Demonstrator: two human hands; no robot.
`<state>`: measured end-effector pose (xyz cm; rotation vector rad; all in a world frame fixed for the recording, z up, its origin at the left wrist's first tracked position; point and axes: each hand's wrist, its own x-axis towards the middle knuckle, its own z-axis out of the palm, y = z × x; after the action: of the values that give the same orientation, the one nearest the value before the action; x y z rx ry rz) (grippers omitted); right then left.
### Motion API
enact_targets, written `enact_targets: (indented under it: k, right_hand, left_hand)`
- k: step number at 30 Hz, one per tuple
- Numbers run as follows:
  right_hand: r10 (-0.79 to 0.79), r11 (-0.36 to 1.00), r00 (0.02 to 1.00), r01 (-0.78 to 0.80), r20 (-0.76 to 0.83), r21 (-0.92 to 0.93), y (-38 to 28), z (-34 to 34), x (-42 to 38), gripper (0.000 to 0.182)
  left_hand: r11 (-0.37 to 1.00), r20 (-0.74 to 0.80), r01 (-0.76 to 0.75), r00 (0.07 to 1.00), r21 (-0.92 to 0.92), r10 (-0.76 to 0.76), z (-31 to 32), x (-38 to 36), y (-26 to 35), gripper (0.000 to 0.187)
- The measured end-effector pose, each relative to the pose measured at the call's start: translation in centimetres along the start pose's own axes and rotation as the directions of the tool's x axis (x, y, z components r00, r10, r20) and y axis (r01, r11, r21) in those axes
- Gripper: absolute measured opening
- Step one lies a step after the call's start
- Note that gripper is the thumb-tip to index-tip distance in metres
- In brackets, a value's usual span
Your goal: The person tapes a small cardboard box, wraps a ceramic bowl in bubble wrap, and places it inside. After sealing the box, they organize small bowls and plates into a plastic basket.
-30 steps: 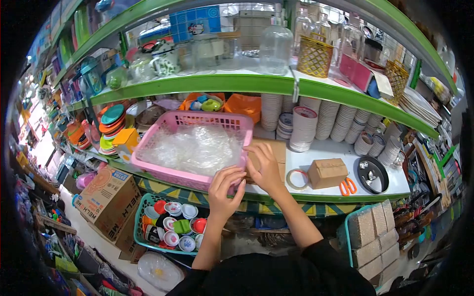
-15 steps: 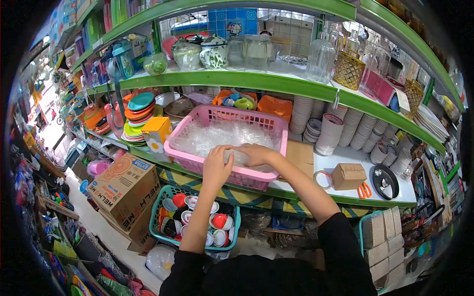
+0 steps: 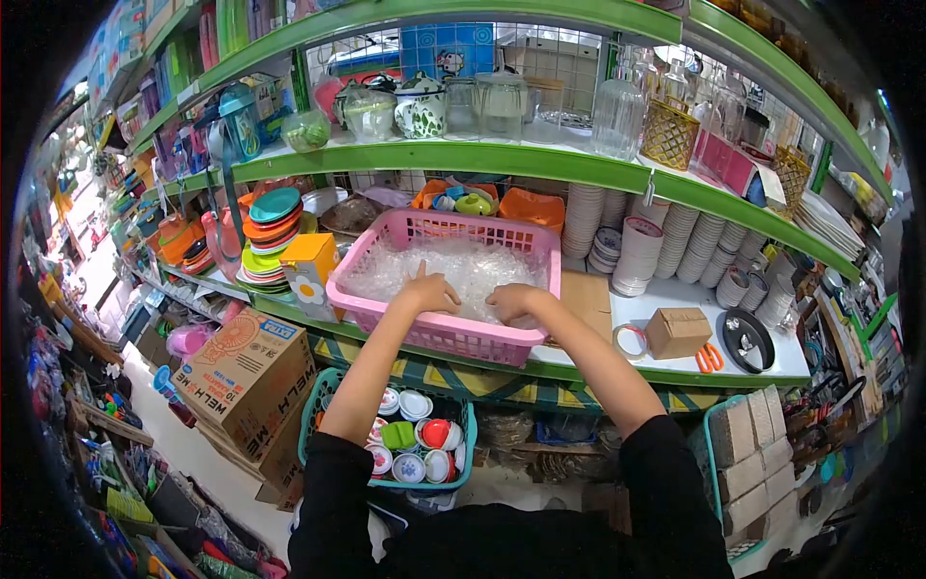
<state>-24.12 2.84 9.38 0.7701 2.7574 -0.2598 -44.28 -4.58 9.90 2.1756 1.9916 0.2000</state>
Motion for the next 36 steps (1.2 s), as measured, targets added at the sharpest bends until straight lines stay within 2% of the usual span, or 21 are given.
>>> enact_targets:
  k: [1, 4, 8, 10, 11, 12, 13, 14, 16, 17, 19, 20, 22, 23, 24, 25, 26, 28, 30, 32, 36]
  right_hand:
    - [-0.003, 1.0, 1.0, 0.003, -0.015, 0.014, 0.1, 0.1, 0.0, 0.041]
    - [-0.007, 1.0, 1.0, 0.007, 0.005, -0.009, 0.2, 0.1, 0.1, 0.04]
    - [0.01, 0.999, 1.0, -0.009, -0.014, 0.045, 0.9, 0.7, 0.3, 0.04]
    - [-0.009, 0.999, 1.0, 0.01, -0.023, 0.043, 1.4, 1.2, 0.8, 0.042]
    - [-0.008, 0.999, 1.0, 0.009, -0.022, 0.043, 1.5, 1.2, 0.7, 0.042]
    - [-0.001, 0.998, 1.0, 0.001, -0.006, 0.068, 1.3, 1.0, 0.4, 0.044]
    - [0.005, 0.996, 1.0, -0.005, 0.01, 0.092, 1.0, 0.8, 0.0, 0.047]
    - [0.002, 0.996, 1.0, -0.003, 0.012, 0.091, 0.8, 0.5, -0.3, 0.047]
    - [0.082, 0.966, 0.997, -0.081, 0.004, 0.245, 0.3, -0.1, -1.1, 0.048]
    - [0.081, 0.966, 0.997, -0.079, 0.002, 0.245, 0.9, 0.1, -0.4, 0.048]
    - [0.069, 0.878, 0.99, -0.004, -0.119, 0.479, 2.6, 0.8, 1.8, 0.051]
    - [0.071, 0.878, 0.99, -0.005, -0.122, 0.479, 2.9, 0.9, 2.0, 0.051]
    - [0.315, 0.67, 0.814, 0.173, -0.488, 0.722, 1.1, -0.7, 0.5, 0.07]
    - [0.315, 0.673, 0.812, 0.173, -0.491, 0.719, 0.3, -1.7, -0.5, 0.07]
    - [0.409, 0.37, 0.791, 0.311, -0.455, 0.875, -0.8, -2.8, -1.9, 0.079]
    - [0.485, 0.023, 0.784, 0.431, -0.386, 0.902, -1.7, -3.8, -3.2, 0.088]
    - [0.488, 0.026, 0.782, 0.43, -0.387, 0.902, -2.7, -4.5, -4.8, 0.088]
    - [0.531, -0.26, 0.733, 0.618, -0.425, 0.742, -3.9, -4.8, -7.7, 0.088]
    - [0.558, -0.213, 0.667, 0.69, -0.493, 0.692, -3.6, -3.0, -8.1, 0.078]
    - [0.585, 0.05, 0.54, 0.721, -0.605, 0.692, -5.8, -1.8, -10.8, 0.066]
    - [0.74, -0.082, 0.514, 0.709, -0.434, 0.7, -6.0, 2.4, -13.8, 0.053]
  left_hand:
    - [1.0, 0.117, -0.005, 0.993, -0.014, 0.007, -0.3, 0.0, 0.2, 0.036]
    - [1.0, 0.202, 0.003, 0.979, -0.015, 0.001, 0.1, 0.7, -0.3, 0.045]
    - [0.999, 0.119, 0.004, 0.993, 0.045, -0.009, 0.8, 1.0, -0.8, 0.054]
    - [0.993, -0.205, 0.12, 0.972, 0.009, -0.116, -0.1, -0.1, 0.5, 0.06]
    - [0.993, -0.204, 0.119, 0.972, 0.009, -0.115, -0.5, -0.7, 1.1, 0.06]
    - [0.998, -0.439, 0.057, 0.897, -0.02, -0.06, -0.6, -1.3, 1.5, 0.053]
    - [0.999, -0.648, -0.009, 0.762, -0.032, -0.014, -0.8, -1.7, 1.9, 0.045]
    - [0.999, -0.647, -0.006, 0.762, -0.033, -0.017, -0.9, -1.9, 2.1, 0.045]
    - [0.988, -0.846, -0.142, 0.518, 0.058, 0.124, -1.4, -2.3, 2.5, 0.04]
    - [0.988, -0.846, -0.141, 0.518, 0.06, 0.125, -1.7, -2.5, 2.7, 0.04]
    - [0.931, -0.866, -0.295, 0.383, 0.214, 0.32, -2.4, -3.0, 3.3, 0.034]
    - [0.93, -0.867, -0.297, 0.381, 0.216, 0.322, -2.7, -3.3, 3.5, 0.034]
    - [0.833, -0.783, -0.379, 0.33, 0.402, 0.528, -3.0, -3.8, 3.7, 0.025]
    - [0.832, -0.784, -0.38, 0.324, 0.404, 0.529, -3.1, -4.1, 4.0, 0.025]
    - [0.795, -0.748, -0.424, 0.323, 0.434, 0.581, -3.0, -4.7, 4.6, 0.024]
    - [0.754, -0.708, -0.469, 0.318, 0.461, 0.631, -2.7, -5.1, 5.1, 0.022]
    - [0.752, -0.709, -0.471, 0.315, 0.46, 0.631, -2.3, -5.2, 5.5, 0.022]
    - [0.657, -0.656, -0.564, 0.249, 0.5, 0.713, -1.3, -5.5, 6.7, 0.019]
    - [0.631, -0.61, -0.591, 0.275, 0.502, 0.743, -0.5, -6.4, 8.0, 0.023]
    - [0.601, -0.559, -0.619, 0.296, 0.505, 0.774, 0.3, -7.7, 9.6, 0.026]
    - [0.576, -0.553, -0.716, 0.316, 0.395, 0.771, 2.5, -9.5, 12.6, 0.024]
